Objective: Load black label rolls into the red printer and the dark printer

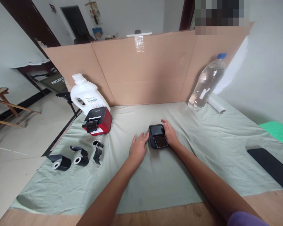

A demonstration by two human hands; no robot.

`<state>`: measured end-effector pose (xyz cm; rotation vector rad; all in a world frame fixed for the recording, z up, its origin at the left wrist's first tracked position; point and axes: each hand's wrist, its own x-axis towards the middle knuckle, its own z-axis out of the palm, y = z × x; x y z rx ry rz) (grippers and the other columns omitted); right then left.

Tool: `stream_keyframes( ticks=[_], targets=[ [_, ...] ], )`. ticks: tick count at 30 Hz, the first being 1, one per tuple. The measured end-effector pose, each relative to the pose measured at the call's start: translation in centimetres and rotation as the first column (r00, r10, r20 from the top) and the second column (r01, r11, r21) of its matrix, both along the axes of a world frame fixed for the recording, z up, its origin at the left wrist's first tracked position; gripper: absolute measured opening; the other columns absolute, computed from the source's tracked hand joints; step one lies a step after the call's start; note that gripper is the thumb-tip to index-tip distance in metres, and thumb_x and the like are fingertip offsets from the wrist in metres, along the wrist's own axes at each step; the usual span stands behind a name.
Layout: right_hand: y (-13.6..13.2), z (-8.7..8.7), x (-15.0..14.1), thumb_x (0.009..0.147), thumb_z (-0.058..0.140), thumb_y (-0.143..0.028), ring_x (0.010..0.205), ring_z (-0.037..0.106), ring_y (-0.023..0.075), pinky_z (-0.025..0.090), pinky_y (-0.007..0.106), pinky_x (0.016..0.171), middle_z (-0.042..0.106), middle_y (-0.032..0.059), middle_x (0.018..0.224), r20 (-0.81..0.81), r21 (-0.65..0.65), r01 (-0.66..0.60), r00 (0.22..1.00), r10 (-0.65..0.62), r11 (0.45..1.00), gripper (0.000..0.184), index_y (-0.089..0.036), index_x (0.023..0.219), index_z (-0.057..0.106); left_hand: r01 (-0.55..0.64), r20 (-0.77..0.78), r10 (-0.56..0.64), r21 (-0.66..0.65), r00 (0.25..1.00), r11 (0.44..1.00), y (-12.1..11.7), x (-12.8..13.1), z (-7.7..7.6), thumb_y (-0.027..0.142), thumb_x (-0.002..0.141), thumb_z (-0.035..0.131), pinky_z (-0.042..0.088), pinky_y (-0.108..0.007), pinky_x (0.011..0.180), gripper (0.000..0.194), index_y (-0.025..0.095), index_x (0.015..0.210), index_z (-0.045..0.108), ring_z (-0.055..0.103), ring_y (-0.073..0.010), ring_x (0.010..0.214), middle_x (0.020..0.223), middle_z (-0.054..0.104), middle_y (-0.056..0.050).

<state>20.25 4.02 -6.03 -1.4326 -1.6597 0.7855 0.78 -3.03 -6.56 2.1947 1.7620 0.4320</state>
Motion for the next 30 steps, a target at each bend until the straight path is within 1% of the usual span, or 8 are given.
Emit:
stream_keyframes(
  ticks=[3,7,13,21,26,30],
  targets=[
    [0.10,-0.07,-0.08,0.103,0.016,-0.045,0.135,0.052,0.0188,0.037,0.033,0.113,0.056,0.0104,0.147,0.000,-0.011,0.001,1.000,-0.001,1.000,0.056,-0.019,0.140,0.049,-0.012,-0.043,0.013,0.009,0.999,1.000,-0.12,0.21,0.22,-0.004,0.079,0.035,0.018,-0.055,0.127,0.082,0.026,0.155,0.043,0.038,-0.0234,0.150,0.157,0.047,-0.001],
    [0.17,-0.09,-0.12,0.103,0.016,-0.044,0.138,0.049,0.0174,0.036,0.032,0.115,0.056,0.0093,0.148,0.010,-0.012,0.002,1.000,-0.002,1.000,0.056,-0.018,0.140,0.049,-0.017,-0.052,0.018,0.019,0.998,1.000,-0.21,0.38,0.25,-0.005,0.078,0.035,0.018,-0.055,0.127,0.084,0.029,0.155,0.042,0.039,-0.0232,0.150,0.157,0.047,0.000],
    [0.01,-0.03,-0.10,0.103,0.015,-0.043,0.137,0.049,0.0174,0.036,0.032,0.115,0.056,0.0094,0.147,0.037,0.011,-0.006,0.999,0.005,1.000,0.055,-0.019,0.140,0.049,-0.020,-0.068,0.022,0.038,0.997,0.999,-0.07,0.59,0.22,-0.003,0.081,0.036,0.018,-0.054,0.127,0.078,0.025,0.154,0.044,0.041,-0.0230,0.149,0.155,0.050,-0.004],
    [0.07,-0.27,-0.12,0.102,0.018,-0.044,0.135,0.051,0.0156,0.036,0.029,0.115,0.057,0.0120,0.145,-0.015,0.030,-0.016,1.000,0.016,0.999,0.054,-0.016,0.137,0.050,-0.011,-0.057,0.016,0.078,0.998,0.997,0.09,0.41,-0.24,-0.002,0.081,0.037,0.018,-0.054,0.127,0.077,0.024,0.153,0.046,0.044,-0.0225,0.146,0.155,0.050,-0.004],
    [-0.09,-0.04,-0.08,0.103,0.018,-0.043,0.136,0.051,0.0154,0.036,0.029,0.114,0.057,0.0110,0.147,0.001,0.023,-0.019,1.000,0.019,1.000,0.054,-0.017,0.138,0.049,-0.016,-0.041,0.019,0.083,0.999,0.996,0.02,0.49,-0.16,-0.002,0.082,0.037,0.020,-0.052,0.127,0.075,0.025,0.151,0.048,0.045,-0.0216,0.146,0.154,0.051,-0.003],
    [-0.03,-0.15,-0.05,0.103,0.018,-0.045,0.136,0.051,0.0149,0.037,0.030,0.114,0.057,0.0092,0.146,-0.011,0.015,-0.020,1.000,0.020,1.000,0.054,-0.019,0.138,0.049,-0.006,-0.045,0.011,0.103,0.999,0.995,0.03,0.52,-0.13,-0.001,0.082,0.038,0.020,-0.053,0.126,0.073,0.022,0.151,0.049,0.046,-0.0235,0.144,0.153,0.052,-0.005]
  ],
)
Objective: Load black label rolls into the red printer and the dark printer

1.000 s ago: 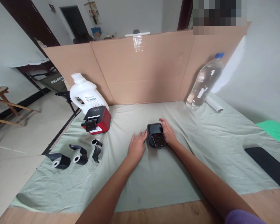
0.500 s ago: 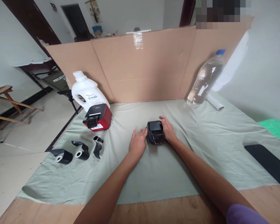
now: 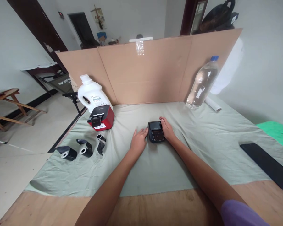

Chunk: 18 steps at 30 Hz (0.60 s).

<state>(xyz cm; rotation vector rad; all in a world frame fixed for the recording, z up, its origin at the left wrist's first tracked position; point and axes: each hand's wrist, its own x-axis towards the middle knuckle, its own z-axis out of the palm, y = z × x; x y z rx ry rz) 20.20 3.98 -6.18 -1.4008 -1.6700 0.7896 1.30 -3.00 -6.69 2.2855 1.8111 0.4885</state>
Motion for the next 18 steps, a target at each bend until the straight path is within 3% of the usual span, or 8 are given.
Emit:
stream_keyframes(
  ticks=[9,18],
  targets=[
    [1.5,-2.4,0.2,0.095,0.031,-0.069,0.130,0.057,0.0276,0.039,0.046,0.115,0.063,0.0123,0.137,-0.217,0.100,-0.016,0.976,0.037,0.995,0.063,-0.023,0.127,0.060,0.051,-0.054,-0.050,0.006,0.997,0.999,0.6,-0.5,-0.5,-0.001,0.081,0.039,0.018,-0.052,0.127,0.074,0.020,0.152,0.048,0.046,-0.0228,0.145,0.152,0.053,-0.007],
    [1.3,-2.2,0.2,0.096,0.033,-0.067,0.129,0.057,0.0290,0.038,0.050,0.115,0.064,0.0140,0.136,-0.224,0.102,-0.016,0.974,0.039,0.995,0.061,-0.022,0.126,0.061,0.053,-0.039,-0.052,0.027,0.998,0.998,0.5,-0.4,-0.5,0.000,0.083,0.040,0.017,-0.053,0.128,0.071,0.019,0.151,0.048,0.048,-0.0234,0.143,0.150,0.055,-0.009]
  ],
)
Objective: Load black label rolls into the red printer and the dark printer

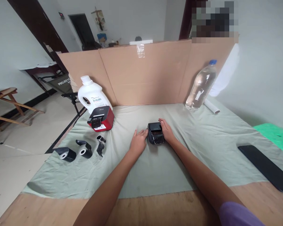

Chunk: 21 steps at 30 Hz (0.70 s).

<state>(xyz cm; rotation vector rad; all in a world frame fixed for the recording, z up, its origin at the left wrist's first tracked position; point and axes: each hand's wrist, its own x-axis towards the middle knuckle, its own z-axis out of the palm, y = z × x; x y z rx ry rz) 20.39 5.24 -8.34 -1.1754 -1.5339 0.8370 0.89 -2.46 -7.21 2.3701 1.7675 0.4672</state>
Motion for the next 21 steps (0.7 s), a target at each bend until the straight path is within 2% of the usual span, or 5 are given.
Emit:
stream_keyframes(
  ticks=[4,7,10,14,21],
  targets=[
    [0.0,-0.2,0.0,0.097,0.032,-0.066,0.128,0.057,0.0288,0.039,0.050,0.114,0.064,0.0141,0.135,-0.009,0.011,-0.005,1.000,0.005,1.000,0.060,-0.022,0.126,0.061,-0.002,0.074,0.002,-0.005,0.997,1.000,0.1,-0.1,-0.3,-0.001,0.081,0.042,0.015,-0.054,0.128,0.072,0.018,0.150,0.050,0.048,-0.0255,0.144,0.150,0.055,-0.010],
    [0.1,-0.3,0.0,0.098,0.033,-0.066,0.127,0.058,0.0284,0.041,0.049,0.112,0.065,0.0130,0.133,-0.012,0.015,-0.003,1.000,0.003,1.000,0.058,-0.023,0.124,0.062,-0.001,0.214,0.013,-0.057,0.977,0.998,0.4,-0.4,-0.8,-0.001,0.082,0.039,0.014,-0.057,0.127,0.072,0.024,0.149,0.052,0.044,-0.0242,0.147,0.151,0.055,-0.005],
    [0.0,-0.2,0.1,0.097,0.034,-0.065,0.125,0.058,0.0286,0.042,0.049,0.111,0.066,0.0121,0.131,-0.011,0.009,0.010,1.000,-0.010,1.000,0.057,-0.023,0.122,0.063,0.046,0.379,0.012,-0.143,0.925,0.989,1.0,-1.1,-1.2,0.003,0.087,0.037,0.008,-0.059,0.128,0.068,0.031,0.147,0.054,0.040,-0.0216,0.149,0.151,0.053,0.000],
    [-0.2,0.1,0.1,0.098,0.034,-0.062,0.122,0.059,0.0283,0.043,0.048,0.109,0.066,0.0116,0.130,-0.009,-0.004,0.013,1.000,-0.014,1.000,0.055,-0.023,0.123,0.063,0.087,0.538,0.032,-0.194,0.842,0.977,1.4,-1.8,-1.5,0.006,0.088,0.039,0.001,-0.056,0.129,0.067,0.033,0.146,0.054,0.038,-0.0200,0.150,0.152,0.052,0.001],
    [-0.2,0.2,0.2,0.098,0.032,-0.065,0.124,0.058,0.0295,0.042,0.049,0.111,0.064,0.0131,0.133,0.013,-0.001,-0.003,1.000,0.003,1.000,0.062,-0.020,0.128,0.062,0.132,0.617,-0.018,-0.139,0.787,0.981,1.1,-1.9,-1.2,0.009,0.086,0.043,0.011,-0.052,0.130,0.070,0.030,0.153,0.046,0.038,-0.0221,0.150,0.157,0.046,0.001]
  ],
)
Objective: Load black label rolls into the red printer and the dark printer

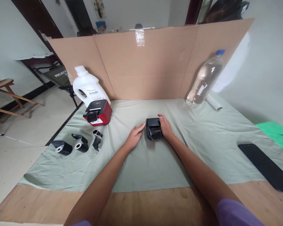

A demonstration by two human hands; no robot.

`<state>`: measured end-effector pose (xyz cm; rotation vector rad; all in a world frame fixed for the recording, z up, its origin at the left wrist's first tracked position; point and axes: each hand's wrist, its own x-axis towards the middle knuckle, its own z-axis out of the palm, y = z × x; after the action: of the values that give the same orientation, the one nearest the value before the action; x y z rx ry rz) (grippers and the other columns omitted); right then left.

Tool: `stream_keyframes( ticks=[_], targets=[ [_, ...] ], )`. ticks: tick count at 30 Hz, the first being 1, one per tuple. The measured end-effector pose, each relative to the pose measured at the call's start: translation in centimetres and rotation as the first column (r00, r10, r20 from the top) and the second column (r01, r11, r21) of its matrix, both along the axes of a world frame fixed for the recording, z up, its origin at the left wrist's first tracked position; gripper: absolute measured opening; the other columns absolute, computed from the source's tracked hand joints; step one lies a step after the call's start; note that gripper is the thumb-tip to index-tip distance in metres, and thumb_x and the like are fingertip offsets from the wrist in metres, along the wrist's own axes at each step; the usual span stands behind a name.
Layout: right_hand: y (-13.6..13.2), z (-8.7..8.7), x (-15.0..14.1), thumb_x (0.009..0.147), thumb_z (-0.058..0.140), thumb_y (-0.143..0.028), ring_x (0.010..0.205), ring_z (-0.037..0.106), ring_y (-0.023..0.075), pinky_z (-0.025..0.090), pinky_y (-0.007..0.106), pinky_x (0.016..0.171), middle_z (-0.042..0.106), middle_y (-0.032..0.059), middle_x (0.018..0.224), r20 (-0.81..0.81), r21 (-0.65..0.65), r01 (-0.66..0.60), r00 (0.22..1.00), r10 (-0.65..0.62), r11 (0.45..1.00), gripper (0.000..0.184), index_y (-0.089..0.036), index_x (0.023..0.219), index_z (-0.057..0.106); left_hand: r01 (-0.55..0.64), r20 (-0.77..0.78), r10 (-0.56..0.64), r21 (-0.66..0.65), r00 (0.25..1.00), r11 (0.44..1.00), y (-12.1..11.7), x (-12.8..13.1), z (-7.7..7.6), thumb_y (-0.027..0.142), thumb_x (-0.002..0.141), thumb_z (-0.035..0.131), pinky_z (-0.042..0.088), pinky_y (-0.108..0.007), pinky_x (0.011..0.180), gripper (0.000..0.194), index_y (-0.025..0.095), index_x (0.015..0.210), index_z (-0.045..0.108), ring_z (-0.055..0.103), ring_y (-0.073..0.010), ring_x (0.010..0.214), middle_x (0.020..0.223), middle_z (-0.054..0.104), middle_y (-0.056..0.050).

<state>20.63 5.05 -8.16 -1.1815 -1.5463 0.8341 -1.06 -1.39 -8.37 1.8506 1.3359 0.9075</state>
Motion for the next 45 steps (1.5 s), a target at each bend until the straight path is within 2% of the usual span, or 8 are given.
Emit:
stream_keyframes(
  ticks=[11,18,25,29,34,39,42,45],
  targets=[
    [0.3,-0.7,-0.2,0.095,0.027,-0.078,0.153,0.032,0.0253,0.025,0.048,0.126,0.036,0.0147,0.163,-0.084,0.025,-0.081,0.993,0.083,0.996,0.089,-0.019,0.161,0.025,-0.007,-0.021,0.009,0.089,1.000,0.996,1.9,0.3,0.6,0.015,0.089,0.045,0.027,-0.045,0.124,0.073,0.026,0.160,0.033,0.044,-0.0230,0.137,0.159,0.045,-0.003],
    [0.7,-1.4,-0.1,0.093,0.026,-0.081,0.144,0.046,0.0265,0.029,0.047,0.125,0.035,0.0115,0.164,-0.089,0.011,-0.088,0.992,0.089,0.996,0.089,-0.023,0.161,0.030,0.035,0.017,-0.035,0.010,0.999,0.999,4.3,1.4,1.8,0.022,0.091,0.043,0.026,-0.039,0.125,0.062,0.022,0.153,0.046,0.039,-0.0200,0.148,0.157,0.048,-0.006],
    [0.7,-1.7,-0.2,0.096,0.026,-0.078,0.153,0.032,0.0260,0.025,0.050,0.125,0.034,0.0084,0.165,-0.118,0.021,-0.067,0.991,0.069,0.998,0.085,-0.025,0.161,0.028,0.129,0.253,-0.086,-0.158,0.964,0.979,5.9,1.0,1.8,0.024,0.084,0.052,0.035,-0.039,0.121,0.062,0.023,0.147,0.055,0.051,-0.0228,0.141,0.152,0.053,-0.006],
    [0.4,-1.2,-0.3,0.096,0.026,-0.077,0.155,0.028,0.0255,0.023,0.050,0.126,0.028,0.0098,0.167,-0.144,-0.011,-0.056,0.988,0.053,0.998,0.087,-0.023,0.163,0.019,-0.002,0.197,0.012,-0.054,0.980,0.999,7.5,1.8,1.6,0.037,0.093,0.051,0.045,-0.036,0.110,0.046,0.018,0.132,0.065,0.059,-0.0232,0.129,0.137,0.067,-0.009],
    [0.5,-1.1,-0.4,0.094,0.027,-0.079,0.153,0.031,0.0253,0.026,0.049,0.125,0.026,0.0125,0.168,-0.165,-0.035,-0.069,0.984,0.063,0.997,0.091,-0.021,0.163,0.017,-0.194,0.063,0.197,-0.042,0.978,0.980,9.6,2.6,1.4,0.043,0.095,0.049,0.052,-0.030,0.078,0.035,0.015,0.087,0.067,0.064,-0.0192,0.078,0.077,0.069,-0.005],
    [0.6,-1.3,-0.4,0.095,0.029,-0.076,0.154,0.030,0.0253,0.023,0.049,0.126,0.029,0.0140,0.166,-0.146,-0.018,-0.058,0.988,0.055,0.998,0.087,-0.019,0.161,0.024,-0.355,0.075,0.349,0.094,0.934,0.930,8.5,2.6,2.7,0.041,0.088,0.063,0.045,-0.024,0.074,0.023,0.019,0.093,0.059,0.056,-0.0143,0.075,0.077,0.059,0.001],
    [0.8,-1.4,-0.4,0.095,0.031,-0.075,0.151,0.034,0.0264,0.025,0.049,0.125,0.037,0.0142,0.163,-0.150,-0.004,-0.021,0.988,0.021,1.000,0.084,-0.021,0.158,0.031,-0.193,0.083,0.184,0.113,0.979,0.975,6.9,2.8,4.2,0.052,0.088,0.062,0.043,-0.024,0.066,0.033,0.019,0.086,0.062,0.049,-0.0133,0.066,0.068,0.051,0.002],
    [1.0,-1.4,-0.3,0.095,0.027,-0.075,0.137,0.053,0.0282,0.040,0.049,0.116,0.043,0.0153,0.158,-0.209,-0.058,0.001,0.978,-0.013,0.998,0.082,-0.024,0.158,0.030,0.012,0.177,-0.003,-0.051,0.984,0.999,5.5,3.0,5.5,0.067,0.096,0.038,0.038,-0.026,0.054,0.061,0.016,0.081,0.069,0.040,-0.0128,0.053,0.055,0.041,0.002]
  ],
)
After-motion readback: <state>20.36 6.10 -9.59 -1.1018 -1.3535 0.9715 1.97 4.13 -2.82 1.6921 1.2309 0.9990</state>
